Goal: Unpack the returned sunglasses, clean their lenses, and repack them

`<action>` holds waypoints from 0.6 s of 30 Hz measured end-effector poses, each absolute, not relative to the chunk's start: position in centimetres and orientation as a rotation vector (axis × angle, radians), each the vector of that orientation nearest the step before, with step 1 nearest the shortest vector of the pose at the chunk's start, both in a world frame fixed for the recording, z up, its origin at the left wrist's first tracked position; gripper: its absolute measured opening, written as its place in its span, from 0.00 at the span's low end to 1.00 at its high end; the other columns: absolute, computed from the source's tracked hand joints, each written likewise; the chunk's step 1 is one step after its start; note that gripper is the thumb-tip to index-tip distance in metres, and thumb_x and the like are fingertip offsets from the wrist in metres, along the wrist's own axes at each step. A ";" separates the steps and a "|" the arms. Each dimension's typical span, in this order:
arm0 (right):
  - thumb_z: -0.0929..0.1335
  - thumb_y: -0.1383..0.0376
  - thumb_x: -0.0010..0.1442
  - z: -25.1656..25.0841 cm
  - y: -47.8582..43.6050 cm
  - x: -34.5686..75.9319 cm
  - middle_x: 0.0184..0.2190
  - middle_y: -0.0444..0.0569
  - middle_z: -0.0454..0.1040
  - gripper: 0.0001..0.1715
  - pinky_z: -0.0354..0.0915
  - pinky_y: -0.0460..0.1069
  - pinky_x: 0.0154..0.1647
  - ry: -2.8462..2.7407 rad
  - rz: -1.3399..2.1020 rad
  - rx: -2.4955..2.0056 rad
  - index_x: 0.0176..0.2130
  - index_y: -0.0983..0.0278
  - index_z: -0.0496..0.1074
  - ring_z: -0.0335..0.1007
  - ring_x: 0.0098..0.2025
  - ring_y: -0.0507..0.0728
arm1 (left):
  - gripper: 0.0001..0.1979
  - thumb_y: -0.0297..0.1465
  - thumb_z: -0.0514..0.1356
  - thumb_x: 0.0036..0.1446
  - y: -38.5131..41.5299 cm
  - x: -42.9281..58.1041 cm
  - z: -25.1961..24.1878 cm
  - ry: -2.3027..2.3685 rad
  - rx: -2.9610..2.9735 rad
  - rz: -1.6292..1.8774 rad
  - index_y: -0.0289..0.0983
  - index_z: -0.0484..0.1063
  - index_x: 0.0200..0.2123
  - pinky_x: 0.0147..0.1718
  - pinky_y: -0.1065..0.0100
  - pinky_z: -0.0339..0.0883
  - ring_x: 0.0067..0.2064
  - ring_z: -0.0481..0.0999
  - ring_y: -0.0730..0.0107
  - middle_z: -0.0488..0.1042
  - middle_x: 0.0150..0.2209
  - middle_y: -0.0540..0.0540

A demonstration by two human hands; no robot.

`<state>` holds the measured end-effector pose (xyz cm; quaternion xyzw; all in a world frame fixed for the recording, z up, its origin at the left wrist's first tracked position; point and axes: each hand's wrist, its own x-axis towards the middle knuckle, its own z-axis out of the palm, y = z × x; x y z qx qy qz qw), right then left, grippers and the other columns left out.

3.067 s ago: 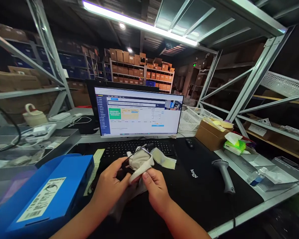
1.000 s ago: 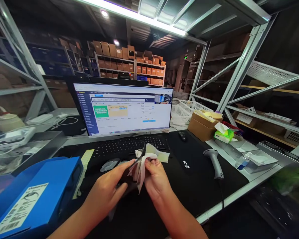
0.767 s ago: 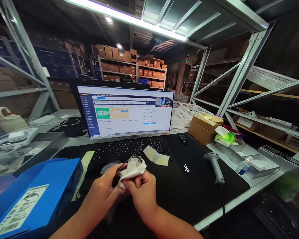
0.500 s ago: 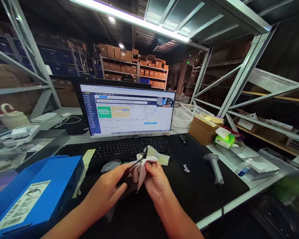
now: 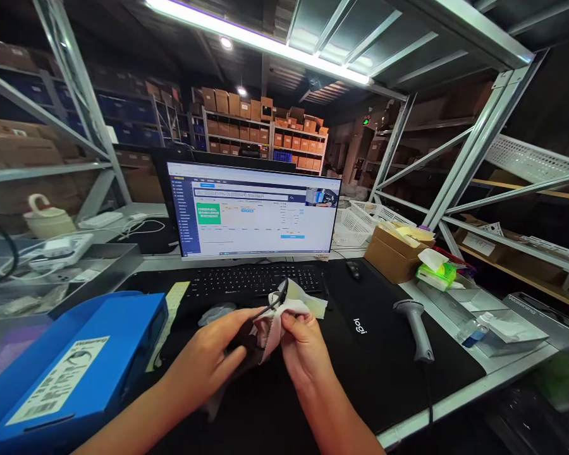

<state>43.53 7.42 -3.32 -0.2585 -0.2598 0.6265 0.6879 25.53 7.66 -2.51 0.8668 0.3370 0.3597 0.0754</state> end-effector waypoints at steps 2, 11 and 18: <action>0.81 0.62 0.41 -3.9 7.8 43.6 0.33 0.45 0.79 0.16 0.70 0.50 0.43 -0.624 1.408 -0.585 0.30 0.61 0.77 0.73 0.35 0.55 | 0.27 0.24 0.52 0.52 8.0 25.4 -2.3 1.093 2.527 1.088 0.37 0.68 0.57 0.56 0.59 0.71 0.55 0.76 0.60 0.75 0.55 0.43; 0.78 0.54 0.48 -4.4 8.9 49.6 0.35 0.50 0.81 0.18 0.68 0.54 0.46 -0.907 0.650 -0.957 0.35 0.62 0.79 0.75 0.40 0.60 | 0.20 0.24 0.57 0.47 8.4 22.8 0.7 1.311 2.188 1.257 0.43 0.78 0.44 0.50 0.64 0.72 0.47 0.79 0.65 0.80 0.44 0.51; 0.70 0.62 0.60 1.9 6.1 50.9 0.28 0.47 0.79 0.11 0.66 0.48 0.34 -1.772 0.406 -0.998 0.28 0.62 0.79 0.73 0.31 0.57 | 0.26 0.22 0.57 0.48 7.0 21.8 4.6 1.188 2.353 0.985 0.48 0.77 0.49 0.50 0.67 0.70 0.50 0.77 0.66 0.79 0.48 0.54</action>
